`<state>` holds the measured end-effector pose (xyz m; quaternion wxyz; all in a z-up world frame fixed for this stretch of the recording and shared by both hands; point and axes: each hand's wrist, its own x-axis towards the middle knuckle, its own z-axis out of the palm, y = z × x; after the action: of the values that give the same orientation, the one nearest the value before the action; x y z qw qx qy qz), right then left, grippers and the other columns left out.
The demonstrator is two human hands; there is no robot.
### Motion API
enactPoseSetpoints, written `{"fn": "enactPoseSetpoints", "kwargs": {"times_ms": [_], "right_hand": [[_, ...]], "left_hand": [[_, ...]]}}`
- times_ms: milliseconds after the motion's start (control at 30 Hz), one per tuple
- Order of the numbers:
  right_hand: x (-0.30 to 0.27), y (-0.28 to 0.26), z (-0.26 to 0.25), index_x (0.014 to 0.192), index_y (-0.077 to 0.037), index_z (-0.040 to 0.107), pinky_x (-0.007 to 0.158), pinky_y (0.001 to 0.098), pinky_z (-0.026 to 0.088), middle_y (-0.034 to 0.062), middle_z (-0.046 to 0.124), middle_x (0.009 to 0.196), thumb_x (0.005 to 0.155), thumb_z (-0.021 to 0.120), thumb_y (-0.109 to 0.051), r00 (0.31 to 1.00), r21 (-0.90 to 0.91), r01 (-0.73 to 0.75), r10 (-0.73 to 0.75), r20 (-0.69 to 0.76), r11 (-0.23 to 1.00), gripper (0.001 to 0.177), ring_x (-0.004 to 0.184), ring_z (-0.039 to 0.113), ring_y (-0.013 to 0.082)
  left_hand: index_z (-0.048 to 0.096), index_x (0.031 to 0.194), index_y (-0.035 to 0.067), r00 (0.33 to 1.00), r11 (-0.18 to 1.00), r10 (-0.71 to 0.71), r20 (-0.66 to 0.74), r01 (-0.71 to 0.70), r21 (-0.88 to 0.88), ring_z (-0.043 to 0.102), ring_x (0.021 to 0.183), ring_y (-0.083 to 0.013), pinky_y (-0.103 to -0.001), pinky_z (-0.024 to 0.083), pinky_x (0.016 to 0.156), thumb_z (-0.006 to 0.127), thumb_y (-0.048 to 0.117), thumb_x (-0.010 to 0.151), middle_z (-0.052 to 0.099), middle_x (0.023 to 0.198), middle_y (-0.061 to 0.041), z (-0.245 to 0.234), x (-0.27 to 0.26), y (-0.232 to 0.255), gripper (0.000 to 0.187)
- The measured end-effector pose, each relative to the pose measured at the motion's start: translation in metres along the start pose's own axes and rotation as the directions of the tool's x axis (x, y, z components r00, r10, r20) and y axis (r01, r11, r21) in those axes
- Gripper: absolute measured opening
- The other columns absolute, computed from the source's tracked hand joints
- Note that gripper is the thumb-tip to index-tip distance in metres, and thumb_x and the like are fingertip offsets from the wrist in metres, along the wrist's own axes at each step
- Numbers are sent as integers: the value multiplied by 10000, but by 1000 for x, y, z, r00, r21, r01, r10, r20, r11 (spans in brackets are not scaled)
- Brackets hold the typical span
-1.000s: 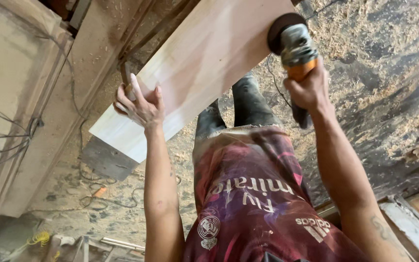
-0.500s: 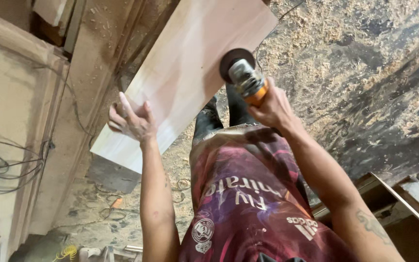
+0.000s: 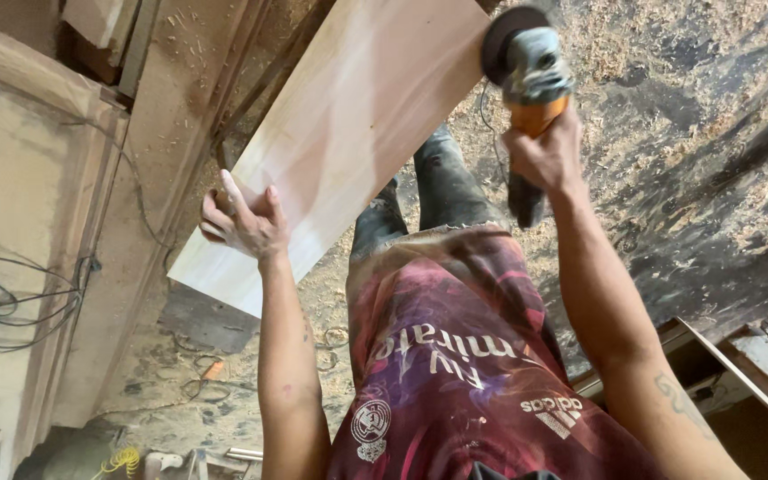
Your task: The person sands a piece of wood using a handheld power sander, moving the tool across the surface of the board.
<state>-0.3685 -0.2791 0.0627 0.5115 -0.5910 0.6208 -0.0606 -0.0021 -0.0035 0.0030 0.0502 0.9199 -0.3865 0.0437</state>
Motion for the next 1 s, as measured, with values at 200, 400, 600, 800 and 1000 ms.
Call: {"fn": "enactPoseSetpoints", "kwargs": {"times_ms": [200, 400, 600, 800, 1000], "right_hand": [[-43, -36, 64, 1290, 61, 394, 634, 374, 654, 192, 657, 1006, 804, 649, -74, 967, -63, 50, -33, 253, 997, 566, 758, 700, 272], [-45, -76, 96, 1184, 77, 459, 614, 434, 605, 241, 654, 940, 740, 790, -121, 906, -336, 192, -35, 422, 922, 588, 722, 675, 323], [23, -57, 45, 1267, 31, 498, 642, 387, 594, 162, 656, 983, 809, 691, -21, 982, -305, 178, -148, 119, 935, 499, 782, 650, 256], [58, -78, 59, 1252, -22, 489, 616, 381, 593, 81, 591, 941, 830, 657, -13, 997, 77, 19, -25, 72, 997, 454, 722, 635, 182], [22, -87, 153, 1276, 8, 401, 634, 363, 651, 118, 591, 1017, 822, 700, 14, 914, -67, 370, -350, 202, 927, 544, 781, 640, 217]], "left_hand": [[576, 1499, 213, 998, 999, 32, -62, -34, -30, 472, 1294, -370, -597, 342, 1110, 398, 697, 1050, 479, 1416, -174, 6, -5, -6, 684], [452, 1491, 83, 953, 967, -234, -193, 248, 53, 464, 1317, -328, -573, 406, 1073, 418, 610, 1088, 437, 1447, -225, 17, -39, -11, 664], [529, 1441, 114, 908, 921, -353, -227, 379, 85, 535, 1275, -320, -543, 429, 1007, 372, 580, 1077, 477, 1403, -172, -10, -88, -25, 612], [516, 1485, 99, 902, 925, -368, -225, 380, 10, 447, 1403, -376, -627, 384, 1107, 379, 558, 1106, 453, 1483, -181, -10, -88, -23, 611], [493, 1500, 102, 894, 905, -420, -157, 425, -1, 426, 1415, -403, -642, 367, 1137, 381, 540, 1097, 451, 1495, -164, 2, -102, -26, 606]]}}
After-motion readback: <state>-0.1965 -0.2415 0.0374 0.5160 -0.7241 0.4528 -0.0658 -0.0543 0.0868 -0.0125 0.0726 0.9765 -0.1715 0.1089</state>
